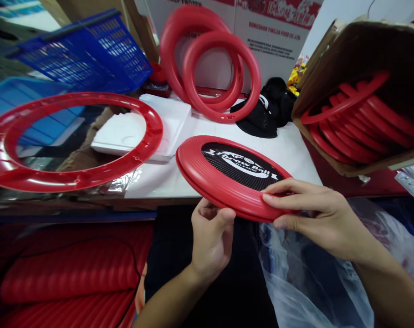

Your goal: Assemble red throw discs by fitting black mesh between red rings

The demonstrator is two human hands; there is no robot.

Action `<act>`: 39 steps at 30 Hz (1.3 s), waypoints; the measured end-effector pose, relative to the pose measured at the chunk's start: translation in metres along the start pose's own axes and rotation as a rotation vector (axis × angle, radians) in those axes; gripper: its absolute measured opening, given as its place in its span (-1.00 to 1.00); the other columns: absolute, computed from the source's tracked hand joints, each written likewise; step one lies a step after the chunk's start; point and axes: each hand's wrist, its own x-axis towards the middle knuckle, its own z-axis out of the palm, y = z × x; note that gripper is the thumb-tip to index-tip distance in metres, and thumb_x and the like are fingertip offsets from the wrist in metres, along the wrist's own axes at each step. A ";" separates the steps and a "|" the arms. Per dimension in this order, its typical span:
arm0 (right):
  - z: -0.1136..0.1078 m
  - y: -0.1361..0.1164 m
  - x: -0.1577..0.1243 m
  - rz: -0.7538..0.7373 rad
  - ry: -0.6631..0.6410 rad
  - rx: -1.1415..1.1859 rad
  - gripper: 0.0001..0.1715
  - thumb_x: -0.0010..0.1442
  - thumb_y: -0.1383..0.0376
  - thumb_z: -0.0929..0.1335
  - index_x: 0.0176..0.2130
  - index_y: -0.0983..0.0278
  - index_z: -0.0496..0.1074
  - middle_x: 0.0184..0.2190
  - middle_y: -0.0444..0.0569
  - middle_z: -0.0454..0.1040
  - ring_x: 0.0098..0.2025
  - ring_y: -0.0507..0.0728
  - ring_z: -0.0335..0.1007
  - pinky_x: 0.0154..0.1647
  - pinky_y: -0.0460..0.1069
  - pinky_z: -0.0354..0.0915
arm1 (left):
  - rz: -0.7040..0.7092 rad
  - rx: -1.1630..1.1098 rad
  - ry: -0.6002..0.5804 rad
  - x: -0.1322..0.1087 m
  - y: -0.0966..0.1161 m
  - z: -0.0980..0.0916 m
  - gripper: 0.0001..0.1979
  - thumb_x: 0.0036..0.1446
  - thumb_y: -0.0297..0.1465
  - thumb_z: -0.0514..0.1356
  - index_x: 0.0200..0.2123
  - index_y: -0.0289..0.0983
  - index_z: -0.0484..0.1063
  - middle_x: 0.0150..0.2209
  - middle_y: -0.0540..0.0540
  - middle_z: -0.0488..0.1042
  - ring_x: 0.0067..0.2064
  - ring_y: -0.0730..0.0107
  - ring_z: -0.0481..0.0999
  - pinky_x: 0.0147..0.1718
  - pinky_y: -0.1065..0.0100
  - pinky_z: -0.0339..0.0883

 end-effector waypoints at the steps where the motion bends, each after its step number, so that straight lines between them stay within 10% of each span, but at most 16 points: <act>1: 0.001 -0.001 0.000 0.003 0.004 -0.006 -0.47 0.28 0.26 0.54 0.17 -0.20 0.59 0.07 -0.07 0.64 0.02 0.28 0.67 -0.14 0.12 0.69 | 0.000 0.003 0.002 0.000 0.000 0.000 -0.59 -0.17 -0.28 0.67 -0.25 -0.24 0.67 -0.32 -0.03 0.69 -0.34 0.43 0.63 -0.25 0.43 0.55; 14: 0.001 0.011 -0.005 -0.101 -0.089 -0.103 -0.34 0.28 0.38 0.53 0.27 -0.11 0.52 0.14 -0.02 0.58 0.05 0.19 0.62 -0.04 0.03 0.61 | -0.064 -0.032 0.000 0.000 0.005 -0.003 -0.58 -0.20 -0.34 0.67 -0.26 -0.27 0.65 -0.32 -0.04 0.67 -0.30 0.38 0.66 -0.17 0.37 0.59; 21: 0.061 0.045 -0.011 -0.233 -0.008 -0.233 -0.40 0.34 0.50 0.43 0.27 0.08 0.52 0.18 0.09 0.53 0.14 0.20 0.49 0.06 0.11 0.55 | -0.182 0.019 0.060 -0.007 0.006 -0.021 -0.64 0.18 -0.35 0.51 0.01 -0.24 0.59 0.07 -0.15 0.63 0.09 0.24 0.63 0.09 0.27 0.54; 39: 0.117 0.097 -0.020 -0.300 -0.098 -0.269 -0.43 0.39 0.47 0.39 0.30 0.08 0.47 0.28 0.03 0.51 0.17 0.20 0.40 0.13 0.19 0.46 | -0.185 0.205 0.268 -0.002 -0.032 -0.097 -0.66 0.20 -0.25 0.48 -0.12 -0.35 0.53 -0.20 -0.14 0.64 -0.25 0.37 0.64 -0.23 0.36 0.57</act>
